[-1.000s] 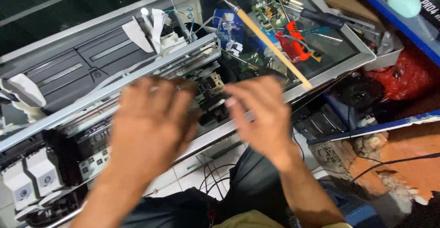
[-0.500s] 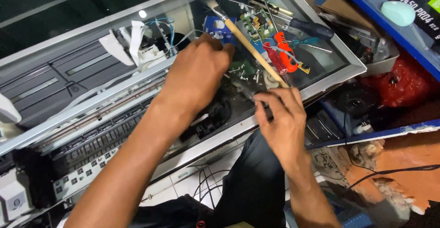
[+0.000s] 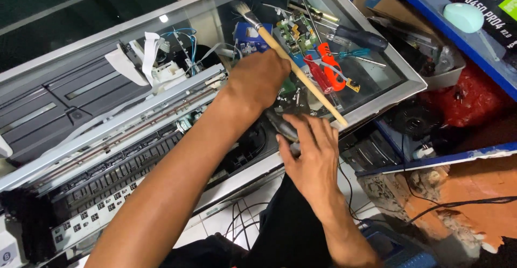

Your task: The person disassembles a printer by hand, removing a white plastic component and then using a screwdriver to loosen screws on the internal frame. The person works on the printer placed on a glass table.

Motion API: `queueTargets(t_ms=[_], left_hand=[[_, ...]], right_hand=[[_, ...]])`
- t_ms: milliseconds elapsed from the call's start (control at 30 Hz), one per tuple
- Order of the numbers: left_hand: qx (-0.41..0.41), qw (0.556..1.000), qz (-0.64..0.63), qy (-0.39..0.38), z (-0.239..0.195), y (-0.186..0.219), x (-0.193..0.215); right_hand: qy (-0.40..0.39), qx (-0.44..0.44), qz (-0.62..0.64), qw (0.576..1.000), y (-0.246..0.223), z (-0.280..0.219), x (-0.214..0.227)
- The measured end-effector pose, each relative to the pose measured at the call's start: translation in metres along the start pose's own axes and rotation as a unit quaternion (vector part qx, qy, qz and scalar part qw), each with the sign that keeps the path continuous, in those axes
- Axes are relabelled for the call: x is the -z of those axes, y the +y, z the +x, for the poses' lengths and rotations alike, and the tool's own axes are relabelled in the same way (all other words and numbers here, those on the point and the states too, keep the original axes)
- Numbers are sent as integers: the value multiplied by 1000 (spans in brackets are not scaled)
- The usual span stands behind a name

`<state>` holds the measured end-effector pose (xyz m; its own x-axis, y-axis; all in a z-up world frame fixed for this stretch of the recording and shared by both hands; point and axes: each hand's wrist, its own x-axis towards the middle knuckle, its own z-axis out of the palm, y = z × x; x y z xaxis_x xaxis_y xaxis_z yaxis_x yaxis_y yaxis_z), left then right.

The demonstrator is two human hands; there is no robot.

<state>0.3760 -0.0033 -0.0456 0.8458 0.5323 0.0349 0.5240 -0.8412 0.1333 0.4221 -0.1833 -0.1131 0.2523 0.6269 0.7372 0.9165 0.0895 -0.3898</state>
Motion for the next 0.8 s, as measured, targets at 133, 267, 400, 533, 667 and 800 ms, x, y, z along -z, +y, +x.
queueTargets(t_ms=[133,267,400,533,667,800], left_hand=[[14,997,4,-73,-6,-1,-3],[25,991,2,-128,-3,-9,-8],[-47,992,15,-121,0,-13,-13],[-51,987,-129,-83,8,-21,-32],[-45,989,-95,-100,6,-15,-27],[-56,988,-118,-88,9,-25,-35]], right_hand=[[-11,-41,38,998,-9,-8,0],[-24,-31,60,997,-16,-12,6],[-38,-28,90,995,-17,-15,16],[-21,-43,86,995,-16,-16,23],[-9,-57,95,994,-10,-18,26],[-15,-66,94,993,-7,-19,25]])
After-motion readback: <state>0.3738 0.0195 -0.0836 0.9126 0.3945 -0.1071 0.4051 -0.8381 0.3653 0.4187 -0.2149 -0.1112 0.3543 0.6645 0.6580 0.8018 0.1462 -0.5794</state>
